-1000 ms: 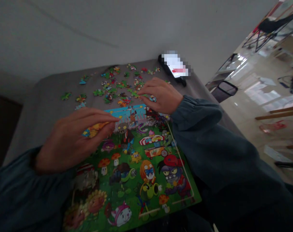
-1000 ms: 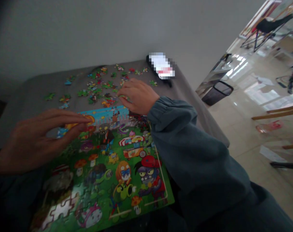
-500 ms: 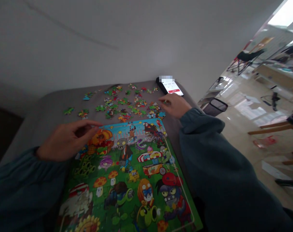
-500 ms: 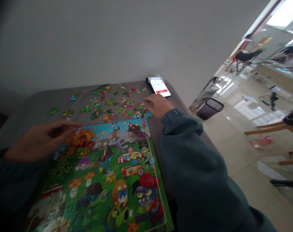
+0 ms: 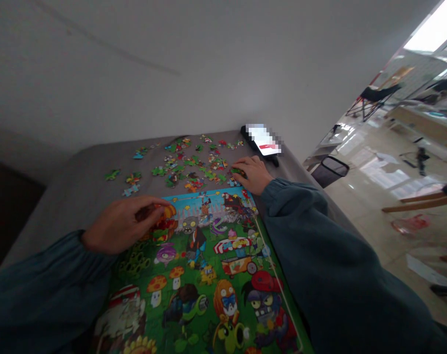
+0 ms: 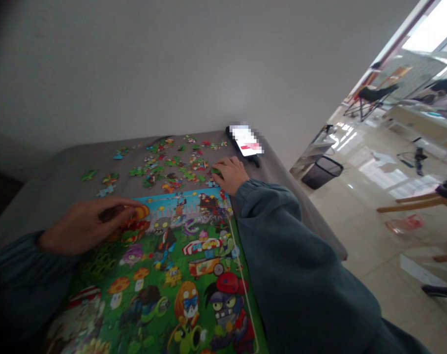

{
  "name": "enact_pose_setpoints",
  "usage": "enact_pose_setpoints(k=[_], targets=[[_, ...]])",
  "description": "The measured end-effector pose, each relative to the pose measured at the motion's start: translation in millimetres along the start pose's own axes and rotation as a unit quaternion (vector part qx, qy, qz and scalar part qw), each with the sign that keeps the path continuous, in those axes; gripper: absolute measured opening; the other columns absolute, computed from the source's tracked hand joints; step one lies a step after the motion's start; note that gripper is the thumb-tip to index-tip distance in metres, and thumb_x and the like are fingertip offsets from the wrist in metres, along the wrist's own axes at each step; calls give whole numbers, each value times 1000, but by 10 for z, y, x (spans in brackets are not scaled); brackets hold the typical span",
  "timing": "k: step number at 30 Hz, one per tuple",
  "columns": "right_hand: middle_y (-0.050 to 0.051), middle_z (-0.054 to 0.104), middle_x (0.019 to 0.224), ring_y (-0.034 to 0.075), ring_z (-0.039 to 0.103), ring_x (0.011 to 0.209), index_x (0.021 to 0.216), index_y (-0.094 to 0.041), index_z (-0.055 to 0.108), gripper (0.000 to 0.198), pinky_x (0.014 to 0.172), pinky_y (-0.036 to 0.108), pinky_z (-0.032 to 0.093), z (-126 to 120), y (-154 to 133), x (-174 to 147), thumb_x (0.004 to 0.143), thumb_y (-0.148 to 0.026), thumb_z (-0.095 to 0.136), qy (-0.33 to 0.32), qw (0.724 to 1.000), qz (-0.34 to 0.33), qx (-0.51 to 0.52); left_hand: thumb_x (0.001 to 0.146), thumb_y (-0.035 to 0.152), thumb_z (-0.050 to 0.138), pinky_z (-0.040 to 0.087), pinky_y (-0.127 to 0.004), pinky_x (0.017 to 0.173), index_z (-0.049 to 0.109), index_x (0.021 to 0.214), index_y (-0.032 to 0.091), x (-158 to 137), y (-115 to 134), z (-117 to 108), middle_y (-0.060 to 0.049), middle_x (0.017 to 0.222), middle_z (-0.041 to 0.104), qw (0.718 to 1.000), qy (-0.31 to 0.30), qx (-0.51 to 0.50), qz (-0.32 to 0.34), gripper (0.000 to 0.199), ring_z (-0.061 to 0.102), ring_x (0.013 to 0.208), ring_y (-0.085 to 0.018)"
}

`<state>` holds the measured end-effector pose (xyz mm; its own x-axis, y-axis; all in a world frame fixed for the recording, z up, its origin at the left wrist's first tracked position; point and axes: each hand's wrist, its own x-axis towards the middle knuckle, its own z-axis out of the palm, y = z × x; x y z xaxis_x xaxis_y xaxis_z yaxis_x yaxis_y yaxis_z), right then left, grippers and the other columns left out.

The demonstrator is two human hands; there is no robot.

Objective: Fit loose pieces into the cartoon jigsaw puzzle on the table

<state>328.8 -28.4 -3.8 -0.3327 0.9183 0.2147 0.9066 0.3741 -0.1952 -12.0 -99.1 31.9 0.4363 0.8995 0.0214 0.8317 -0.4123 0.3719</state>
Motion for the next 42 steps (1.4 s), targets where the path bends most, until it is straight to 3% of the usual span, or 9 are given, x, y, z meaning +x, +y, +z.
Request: enact_pose_setpoints(k=[9, 13, 17, 31, 36, 42], targets=[[11, 61, 127, 31, 44, 114, 123, -19, 66, 36, 94, 47, 37, 43, -115, 10, 95, -33, 47, 36, 999, -23, 18, 90, 46, 46, 42, -29, 54, 72, 100, 25, 21, -63, 78, -3, 72, 71, 999, -2, -13, 30, 34, 61, 58, -19], [10, 60, 130, 30, 42, 118, 126, -20, 63, 41, 96, 47, 36, 83, -335, 66, 96, -42, 47, 38, 996, -77, 28, 90, 49, 45, 41, -28, 53, 72, 101, 24, 26, -41, 78, -3, 70, 70, 999, -9, -22, 33, 39, 60, 58, -19], [9, 58, 133, 32, 40, 119, 124, -22, 65, 41, 93, 48, 37, 125, -454, 125, 96, -46, 48, 19, 996, -84, 14, 91, 48, 45, 41, -27, 54, 72, 100, 23, 24, -27, 75, -3, 74, 72, 999, 0, -12, 43, 38, 61, 59, -18], [8, 60, 130, 31, 42, 118, 121, -24, 67, 38, 95, 46, 37, 95, -321, 46, 93, -46, 54, 0, 999, -48, 0, 92, 49, 41, 42, -32, 60, 71, 104, 23, 7, -73, 120, -4, 82, 72, 998, -5, -22, 52, 42, 60, 63, -19], [7, 53, 139, 29, 40, 122, 136, -25, 56, 43, 97, 46, 37, 45, -503, 76, 98, -43, 47, 9, 993, -114, -2, 93, 46, 41, 45, -33, 68, 71, 100, 20, 23, -76, 129, -6, 83, 69, 997, 25, 2, 75, 41, 61, 72, -21], [5, 39, 151, 32, 33, 132, 144, -36, 45, 44, 103, 51, 34, 112, -747, 177, 102, -42, 34, -51, 974, -210, -63, 93, 42, 40, 47, -39, 84, 71, 99, 18, 70, -50, 143, -9, 96, 70, 994, 58, 31, 93, 39, 62, 90, -24]])
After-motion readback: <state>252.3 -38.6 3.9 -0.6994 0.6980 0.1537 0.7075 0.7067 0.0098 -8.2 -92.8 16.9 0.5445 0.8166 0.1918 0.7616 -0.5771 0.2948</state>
